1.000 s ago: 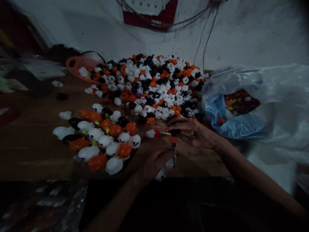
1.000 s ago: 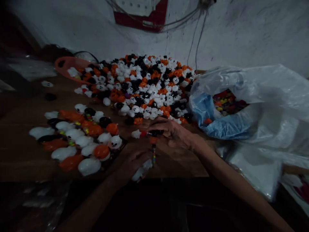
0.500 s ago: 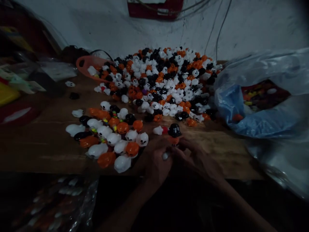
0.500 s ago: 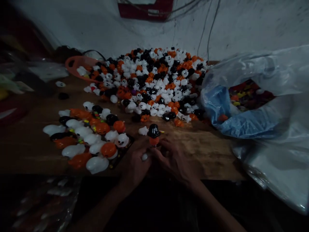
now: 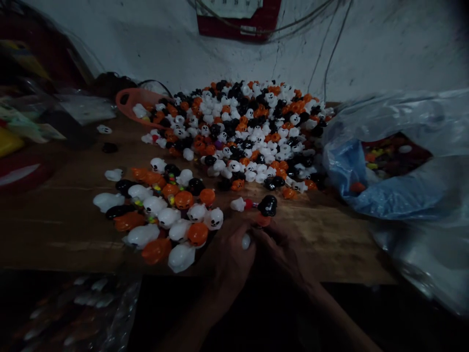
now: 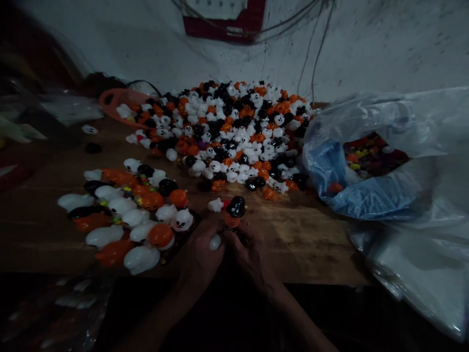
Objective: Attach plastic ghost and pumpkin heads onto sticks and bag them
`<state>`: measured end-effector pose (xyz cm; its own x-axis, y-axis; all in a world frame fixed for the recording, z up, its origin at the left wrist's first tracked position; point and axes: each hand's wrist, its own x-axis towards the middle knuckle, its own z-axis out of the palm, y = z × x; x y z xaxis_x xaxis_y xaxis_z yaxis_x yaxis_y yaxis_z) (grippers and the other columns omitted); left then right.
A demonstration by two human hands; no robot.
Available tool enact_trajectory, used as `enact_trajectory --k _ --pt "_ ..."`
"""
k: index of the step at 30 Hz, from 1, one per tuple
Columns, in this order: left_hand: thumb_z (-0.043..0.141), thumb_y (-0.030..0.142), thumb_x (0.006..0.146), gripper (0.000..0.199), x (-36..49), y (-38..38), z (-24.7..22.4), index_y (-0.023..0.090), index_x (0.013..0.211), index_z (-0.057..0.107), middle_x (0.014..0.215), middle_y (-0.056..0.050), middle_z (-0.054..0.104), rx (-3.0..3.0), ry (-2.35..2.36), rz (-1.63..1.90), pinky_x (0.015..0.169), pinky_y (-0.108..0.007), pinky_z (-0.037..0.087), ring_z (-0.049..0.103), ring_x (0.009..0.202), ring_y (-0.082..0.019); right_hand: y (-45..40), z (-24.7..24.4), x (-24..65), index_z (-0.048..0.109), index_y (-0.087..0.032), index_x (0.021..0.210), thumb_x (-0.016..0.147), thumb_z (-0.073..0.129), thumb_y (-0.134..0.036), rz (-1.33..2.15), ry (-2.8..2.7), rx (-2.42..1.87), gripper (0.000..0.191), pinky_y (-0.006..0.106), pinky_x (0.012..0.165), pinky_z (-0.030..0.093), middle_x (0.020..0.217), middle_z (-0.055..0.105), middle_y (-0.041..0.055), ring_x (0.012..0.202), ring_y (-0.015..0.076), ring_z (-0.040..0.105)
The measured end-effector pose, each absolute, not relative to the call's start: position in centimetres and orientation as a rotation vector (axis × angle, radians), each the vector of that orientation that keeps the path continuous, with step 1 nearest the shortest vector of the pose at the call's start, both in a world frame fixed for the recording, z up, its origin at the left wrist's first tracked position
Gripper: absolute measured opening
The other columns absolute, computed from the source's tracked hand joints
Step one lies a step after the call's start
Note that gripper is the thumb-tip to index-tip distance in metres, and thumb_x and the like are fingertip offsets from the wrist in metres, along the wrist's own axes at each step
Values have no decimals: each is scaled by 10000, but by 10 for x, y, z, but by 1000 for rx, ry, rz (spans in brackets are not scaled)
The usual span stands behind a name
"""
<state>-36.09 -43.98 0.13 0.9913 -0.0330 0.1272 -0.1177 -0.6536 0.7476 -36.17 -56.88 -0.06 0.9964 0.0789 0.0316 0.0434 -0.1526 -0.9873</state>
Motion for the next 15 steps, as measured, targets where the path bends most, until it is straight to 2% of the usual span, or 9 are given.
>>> enact_trajectory --k 6,11,15 --pt "575 251 788 117 -365 -434 0 213 879 637 880 -27 684 2312 -84 62 762 -324 456 626 881 -215 -571 10 -364 652 -197 1013 888 515 -316 54 -151 -1792 220 295 843 453 1010 654 33 966 194 591" --pt "587 388 793 170 -375 -422 -1 224 825 619 836 7 663 2270 -52 -2 727 -312 431 609 804 -189 -587 15 -367 668 -195 1000 873 528 -379 25 -99 -2072 263 256 654 442 889 668 31 793 184 609" --pt "578 388 801 174 -382 -416 0 227 818 639 802 23 661 2129 2 -129 688 -270 439 604 755 -154 -594 10 -367 674 -177 908 806 605 -362 -135 -76 -2228 222 252 609 415 791 647 32 679 157 566"
